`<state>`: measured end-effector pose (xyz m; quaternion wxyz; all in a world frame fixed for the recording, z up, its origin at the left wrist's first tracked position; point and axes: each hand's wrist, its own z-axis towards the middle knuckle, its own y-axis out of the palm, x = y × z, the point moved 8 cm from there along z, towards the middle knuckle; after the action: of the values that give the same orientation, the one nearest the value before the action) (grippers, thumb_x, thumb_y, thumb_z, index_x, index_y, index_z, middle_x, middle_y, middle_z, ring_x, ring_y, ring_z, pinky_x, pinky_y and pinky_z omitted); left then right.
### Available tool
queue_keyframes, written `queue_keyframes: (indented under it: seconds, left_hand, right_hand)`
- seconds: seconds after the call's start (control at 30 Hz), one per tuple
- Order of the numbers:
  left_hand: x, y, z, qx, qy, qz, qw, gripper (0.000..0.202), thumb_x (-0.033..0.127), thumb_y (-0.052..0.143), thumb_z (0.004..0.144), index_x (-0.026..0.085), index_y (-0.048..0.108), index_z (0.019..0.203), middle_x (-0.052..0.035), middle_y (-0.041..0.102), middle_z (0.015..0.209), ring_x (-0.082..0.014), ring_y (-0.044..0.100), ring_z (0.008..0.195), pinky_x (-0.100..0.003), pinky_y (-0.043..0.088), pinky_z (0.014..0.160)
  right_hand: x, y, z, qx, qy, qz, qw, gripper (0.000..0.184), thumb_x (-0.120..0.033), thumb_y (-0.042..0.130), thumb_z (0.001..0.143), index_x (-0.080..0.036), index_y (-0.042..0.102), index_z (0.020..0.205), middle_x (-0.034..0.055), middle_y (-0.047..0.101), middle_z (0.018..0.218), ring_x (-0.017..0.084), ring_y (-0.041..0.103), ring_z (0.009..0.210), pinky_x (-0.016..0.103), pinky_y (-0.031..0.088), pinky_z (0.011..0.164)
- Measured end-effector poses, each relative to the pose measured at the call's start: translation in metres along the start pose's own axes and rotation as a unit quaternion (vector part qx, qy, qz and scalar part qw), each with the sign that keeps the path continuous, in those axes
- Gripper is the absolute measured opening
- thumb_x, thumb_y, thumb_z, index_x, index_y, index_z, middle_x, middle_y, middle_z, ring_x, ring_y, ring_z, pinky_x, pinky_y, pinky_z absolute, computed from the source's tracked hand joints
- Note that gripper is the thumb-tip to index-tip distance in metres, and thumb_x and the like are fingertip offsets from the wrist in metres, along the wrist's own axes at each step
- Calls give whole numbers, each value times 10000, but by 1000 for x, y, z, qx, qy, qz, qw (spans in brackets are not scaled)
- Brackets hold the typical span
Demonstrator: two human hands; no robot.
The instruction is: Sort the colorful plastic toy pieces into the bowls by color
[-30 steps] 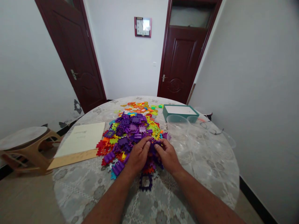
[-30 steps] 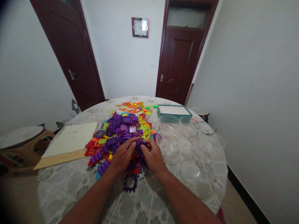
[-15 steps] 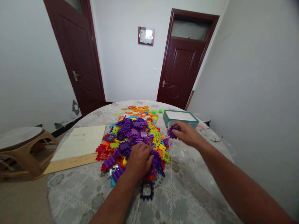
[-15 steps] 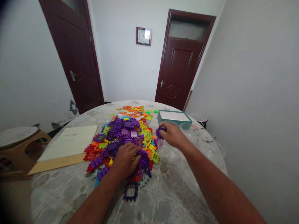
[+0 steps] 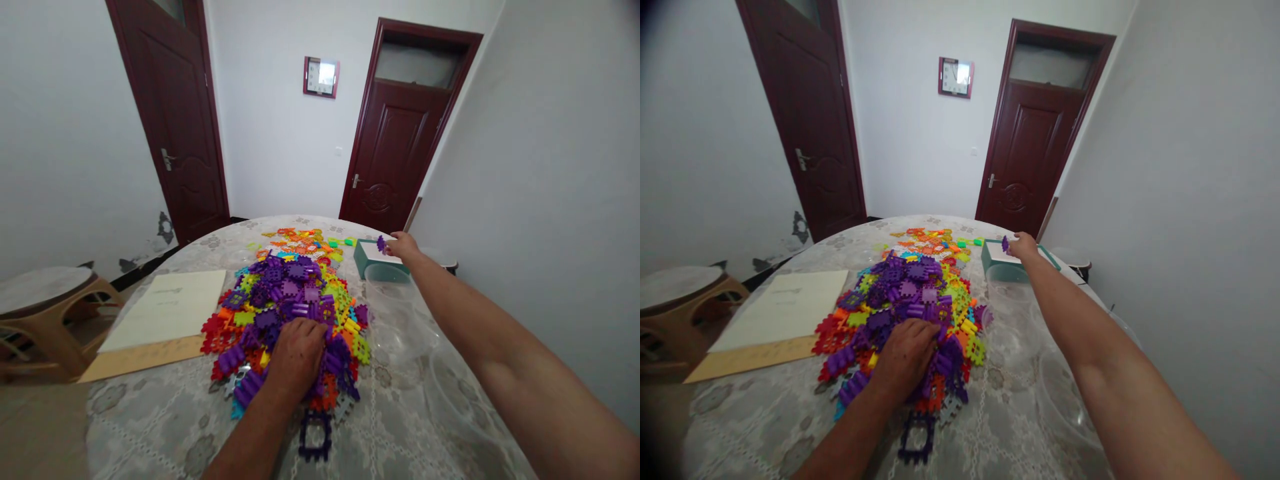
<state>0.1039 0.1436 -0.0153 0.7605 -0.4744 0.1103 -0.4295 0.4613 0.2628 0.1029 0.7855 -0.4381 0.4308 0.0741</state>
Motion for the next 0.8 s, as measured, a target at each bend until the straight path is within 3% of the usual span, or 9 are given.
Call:
queue_keyframes:
  seconds: [0.17,0.27,0.33,0.4,0.47,0.53,0.63,0.8]
  left_hand:
    - [-3,-1,1,-6,-19,2,1000,192,131,597,979,211,731,1091,-85,750,1053,-263,664,1020,-410,532,909]
    - [-4,-3,2,-16,-33,9,999,188,119,564,988,198,725,1043,-93,739,1036,-261,650,1014,-387,523,905]
    - [-4,-3,3,-21,-36,9,999,194,121,550,994,197,723,1037,-93,734,1027,-261,642,1014,-380,519,905]
    - [-4,-3,4,-21,-39,3,999,198,132,547,1001,197,724,1062,-91,731,1026,-263,638,1024,-377,517,912]
    - [-5,-3,4,-19,-43,-4,999,208,145,544,1009,196,725,1097,-94,731,1036,-264,638,1044,-378,518,928]
    - [-5,-4,4,-17,-44,-9,999,217,146,544,1009,193,725,1119,-100,732,1053,-267,638,1062,-385,521,939]
    - [-5,-5,4,-12,-44,-10,999,232,124,555,987,181,723,1137,-108,734,1078,-276,635,1075,-398,526,946]
    - [0,-8,4,2,-24,-27,999,272,111,540,971,178,730,1155,-111,742,1077,-279,639,1078,-411,521,962]
  right_hand:
    - [-2,2,-11,-16,10,21,1000,446,-109,636,943,7,627,1373,218,765,978,168,715,672,267,550,624]
    - [-11,8,-46,-73,-23,26,997,316,-117,644,957,-52,714,1259,164,773,943,149,709,683,259,563,654]
    - [-23,18,-88,-167,-83,-3,982,240,-134,654,954,-96,758,1166,108,772,843,153,697,653,270,567,651]
    - [-38,28,-146,-263,-181,-60,946,213,-154,641,956,-142,778,1119,78,776,820,174,710,685,299,580,691]
    - [-52,32,-207,-293,-289,-118,904,209,-192,659,948,-188,786,1114,86,801,971,217,747,858,355,588,836]
    - [-58,37,-257,-290,-347,-160,878,276,-213,667,943,-197,764,1201,122,782,1181,277,730,1080,423,554,985]
    - [-45,52,-296,-272,-324,-199,884,433,-221,674,931,-167,676,1360,179,710,1345,331,671,1237,476,514,1065]
    - [-6,78,-306,-268,-247,-201,909,627,-221,685,906,-87,535,1500,242,634,1423,360,606,1330,471,476,1105]
